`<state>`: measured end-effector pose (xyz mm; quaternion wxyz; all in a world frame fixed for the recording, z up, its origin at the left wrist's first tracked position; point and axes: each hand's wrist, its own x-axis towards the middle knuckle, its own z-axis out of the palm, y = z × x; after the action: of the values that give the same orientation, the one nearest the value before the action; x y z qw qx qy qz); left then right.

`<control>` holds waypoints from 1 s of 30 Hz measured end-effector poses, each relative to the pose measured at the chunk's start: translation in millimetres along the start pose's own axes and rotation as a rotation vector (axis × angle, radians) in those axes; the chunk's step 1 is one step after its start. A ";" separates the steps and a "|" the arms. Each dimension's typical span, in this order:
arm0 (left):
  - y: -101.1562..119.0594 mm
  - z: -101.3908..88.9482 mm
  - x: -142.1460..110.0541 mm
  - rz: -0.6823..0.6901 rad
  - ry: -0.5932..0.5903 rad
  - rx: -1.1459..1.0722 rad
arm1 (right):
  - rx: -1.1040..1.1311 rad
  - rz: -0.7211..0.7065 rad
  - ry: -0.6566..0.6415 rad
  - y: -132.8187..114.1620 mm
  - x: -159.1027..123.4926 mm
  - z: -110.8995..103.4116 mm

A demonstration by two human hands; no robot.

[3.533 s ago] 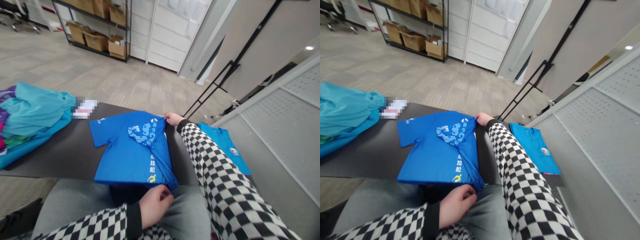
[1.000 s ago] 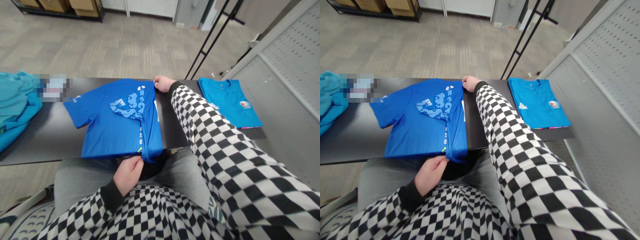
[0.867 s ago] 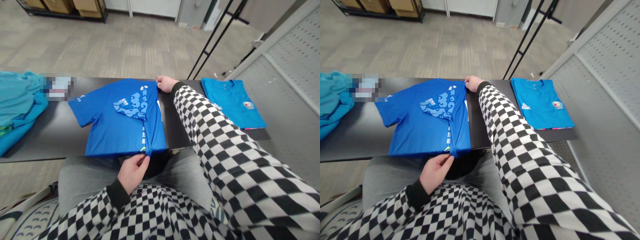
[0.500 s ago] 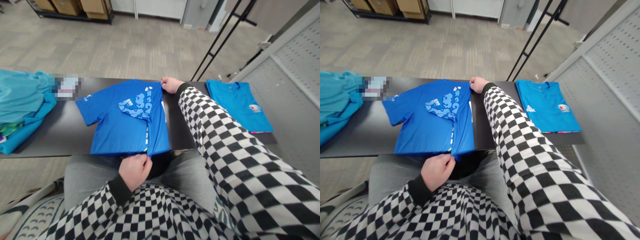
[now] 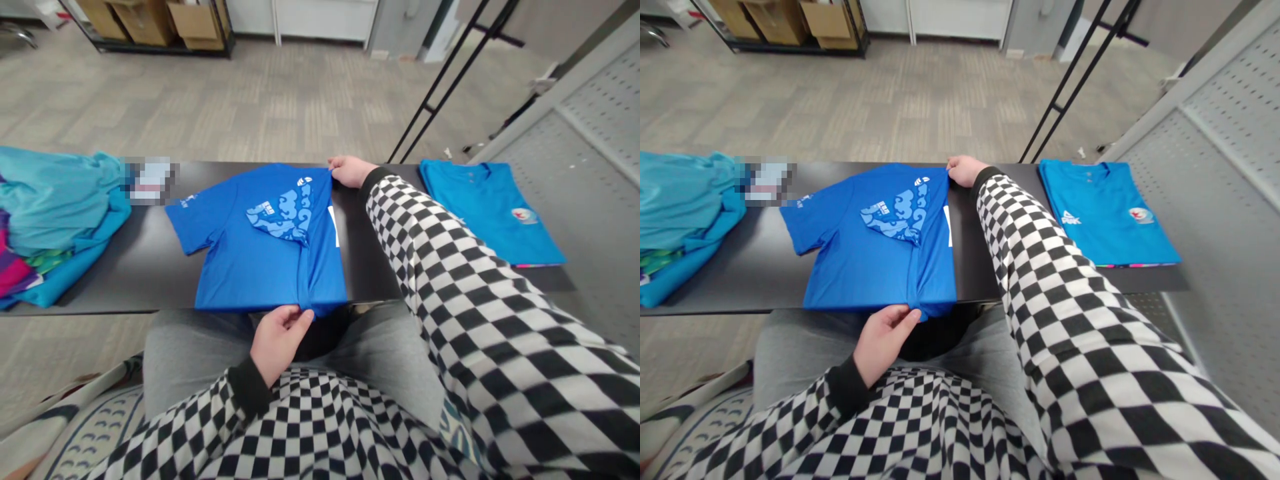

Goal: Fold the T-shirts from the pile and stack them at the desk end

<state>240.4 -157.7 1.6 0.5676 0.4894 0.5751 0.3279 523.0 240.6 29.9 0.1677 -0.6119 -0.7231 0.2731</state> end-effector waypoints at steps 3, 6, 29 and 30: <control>1.6 4.5 -0.5 0.054 0.004 0.101 | 0.103 0.049 0.033 -1.6 -0.3 0.4; 10.6 -4.2 -6.6 0.197 -0.038 0.243 | 0.205 0.099 0.084 0.6 3.5 -0.5; -3.4 14.5 -6.8 0.053 -0.209 0.110 | 0.062 0.081 0.063 4.3 4.1 -1.0; -0.6 11.6 -9.1 0.088 -0.250 0.092 | 0.058 0.072 0.064 6.9 5.6 -0.9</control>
<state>250.4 -168.4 2.4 0.5970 0.5765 0.4923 0.2623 528.0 247.0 25.9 0.1986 -0.6407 -0.6867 0.2801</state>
